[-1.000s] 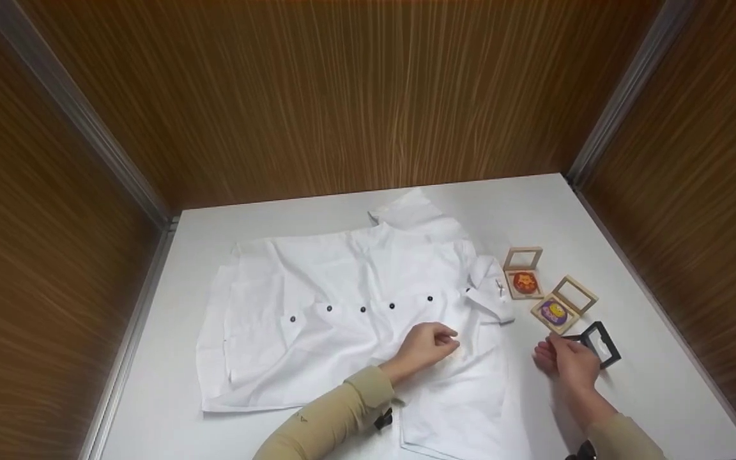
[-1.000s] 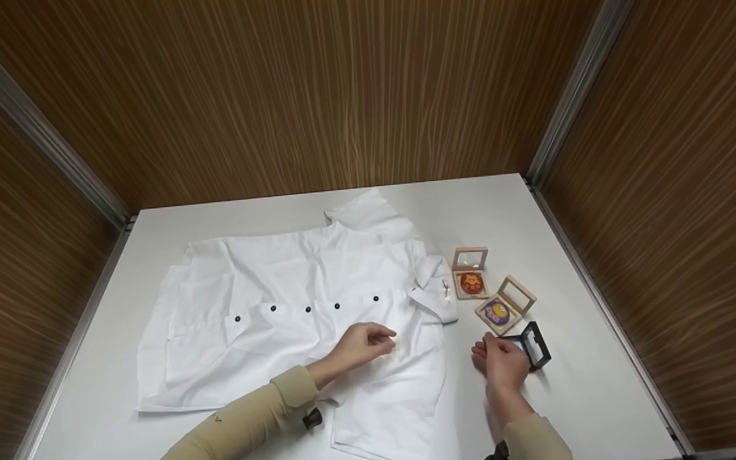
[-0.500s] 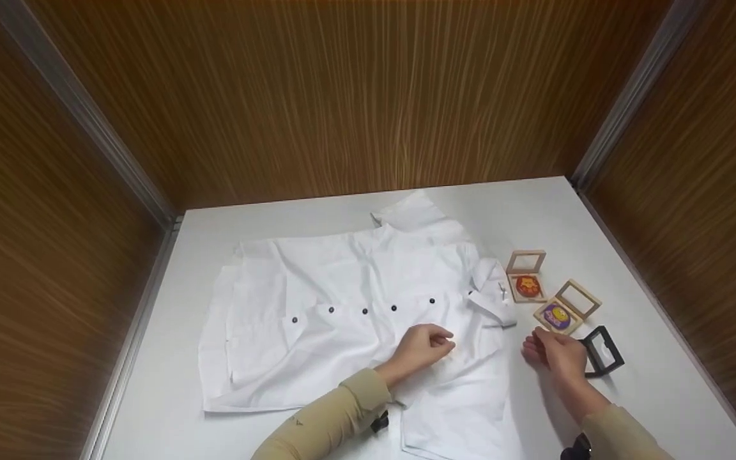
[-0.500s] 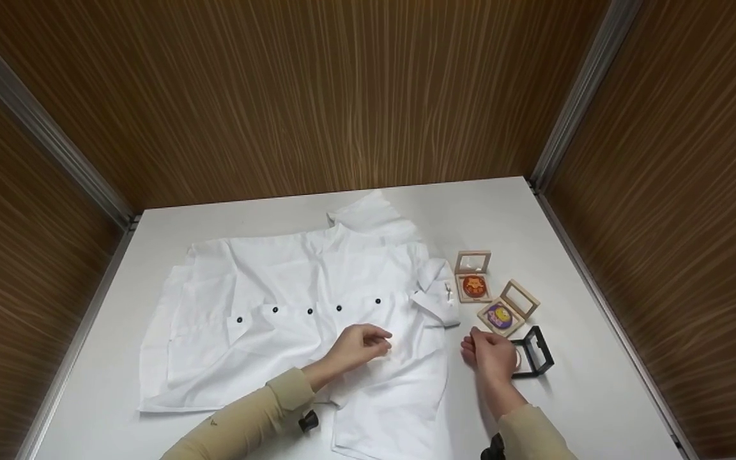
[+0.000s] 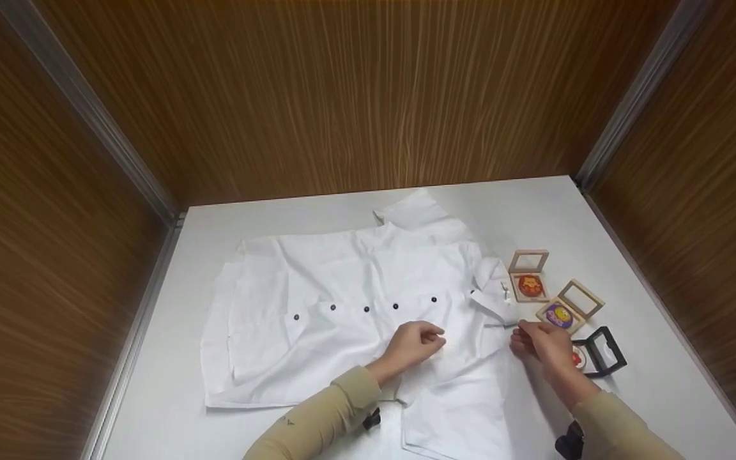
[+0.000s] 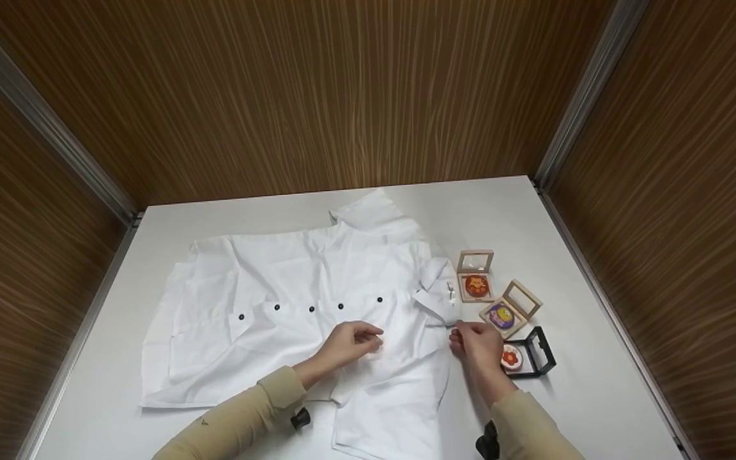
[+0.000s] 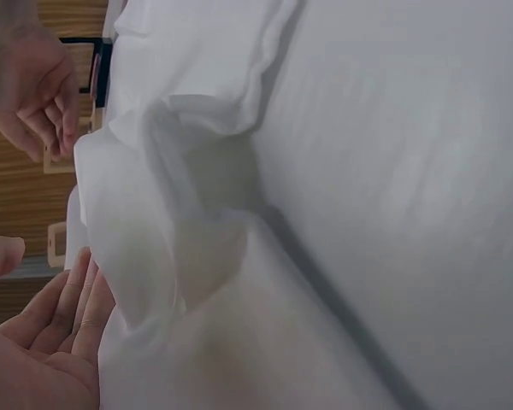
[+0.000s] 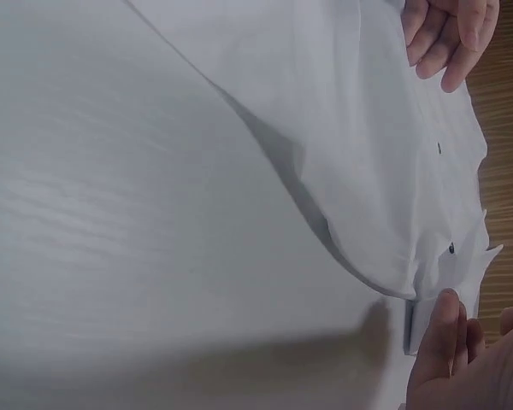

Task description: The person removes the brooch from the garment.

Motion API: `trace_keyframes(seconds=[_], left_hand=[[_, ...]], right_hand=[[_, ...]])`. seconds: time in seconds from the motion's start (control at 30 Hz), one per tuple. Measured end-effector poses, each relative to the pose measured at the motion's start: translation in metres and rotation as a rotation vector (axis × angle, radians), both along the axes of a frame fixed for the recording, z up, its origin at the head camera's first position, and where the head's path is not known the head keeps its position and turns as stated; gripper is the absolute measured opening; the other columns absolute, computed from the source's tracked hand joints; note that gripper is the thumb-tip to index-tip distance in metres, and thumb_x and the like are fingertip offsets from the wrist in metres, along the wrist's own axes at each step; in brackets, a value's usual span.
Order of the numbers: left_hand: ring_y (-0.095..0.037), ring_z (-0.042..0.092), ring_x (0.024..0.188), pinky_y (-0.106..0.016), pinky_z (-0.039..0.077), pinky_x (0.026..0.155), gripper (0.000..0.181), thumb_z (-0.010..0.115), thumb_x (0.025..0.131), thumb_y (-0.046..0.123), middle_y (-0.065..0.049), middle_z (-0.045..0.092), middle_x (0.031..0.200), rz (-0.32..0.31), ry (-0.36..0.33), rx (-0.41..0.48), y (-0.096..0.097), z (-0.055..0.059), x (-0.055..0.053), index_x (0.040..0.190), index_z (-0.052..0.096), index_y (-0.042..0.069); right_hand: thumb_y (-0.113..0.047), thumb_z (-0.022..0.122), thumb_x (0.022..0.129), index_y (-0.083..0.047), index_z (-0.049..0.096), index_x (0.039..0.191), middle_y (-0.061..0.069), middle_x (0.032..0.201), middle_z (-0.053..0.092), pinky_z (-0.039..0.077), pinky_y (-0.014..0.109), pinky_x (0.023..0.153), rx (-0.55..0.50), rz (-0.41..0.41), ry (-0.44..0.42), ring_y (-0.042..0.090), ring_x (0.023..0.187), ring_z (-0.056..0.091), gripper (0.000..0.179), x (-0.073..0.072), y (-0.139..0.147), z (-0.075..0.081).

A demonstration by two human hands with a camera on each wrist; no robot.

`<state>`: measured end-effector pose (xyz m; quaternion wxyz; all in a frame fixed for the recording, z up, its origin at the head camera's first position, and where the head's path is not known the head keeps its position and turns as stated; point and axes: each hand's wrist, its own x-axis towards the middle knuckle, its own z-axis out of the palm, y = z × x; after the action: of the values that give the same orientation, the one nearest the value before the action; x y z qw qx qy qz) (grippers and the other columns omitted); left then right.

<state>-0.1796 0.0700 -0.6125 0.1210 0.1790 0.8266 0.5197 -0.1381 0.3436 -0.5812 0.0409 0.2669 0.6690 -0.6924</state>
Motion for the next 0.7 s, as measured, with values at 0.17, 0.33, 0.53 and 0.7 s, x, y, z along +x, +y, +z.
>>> trace_keyframes(seconds=[0.17,0.33,0.53,0.7], left_hand=[[-0.015,0.073,0.083,-0.016,0.055,0.074,0.021,0.076,0.094,0.013,-0.014,0.080,0.097,0.006,0.007,-0.018,-0.008,0.000,0.000,0.110,0.080,-0.001],[-0.016,0.074,0.084,-0.018,0.057,0.076,0.021,0.075,0.095,0.015,-0.013,0.081,0.097,0.011,0.030,-0.035,-0.014,0.000,-0.002,0.109,0.080,0.000],[-0.018,0.074,0.085,-0.018,0.056,0.075,0.021,0.075,0.095,0.015,-0.014,0.080,0.097,0.024,0.019,-0.025,-0.021,0.002,-0.002,0.109,0.080,0.000],[-0.015,0.073,0.082,-0.018,0.057,0.075,0.021,0.075,0.095,0.014,-0.014,0.080,0.096,0.038,0.019,-0.014,-0.030,0.002,-0.002,0.108,0.080,-0.001]], right_hand=[[-0.008,0.058,0.107,0.022,0.055,0.131,-0.004,0.075,0.077,0.063,0.019,0.071,-0.001,0.024,-0.013,0.005,0.067,0.075,0.038,-0.005,-0.006,0.002],[-0.007,0.058,0.106,0.023,0.056,0.129,-0.002,0.074,0.076,0.063,0.020,0.068,0.000,0.032,0.002,0.006,0.066,0.075,0.038,-0.009,-0.012,0.001],[-0.005,0.060,0.104,0.022,0.061,0.121,-0.002,0.072,0.076,0.063,0.020,0.067,0.041,0.054,0.015,0.006,0.063,0.074,0.031,-0.012,-0.021,0.002],[-0.004,0.060,0.104,0.022,0.058,0.122,-0.002,0.073,0.076,0.063,0.020,0.067,0.039,0.077,0.018,0.005,0.064,0.074,0.032,-0.015,-0.027,0.004]])
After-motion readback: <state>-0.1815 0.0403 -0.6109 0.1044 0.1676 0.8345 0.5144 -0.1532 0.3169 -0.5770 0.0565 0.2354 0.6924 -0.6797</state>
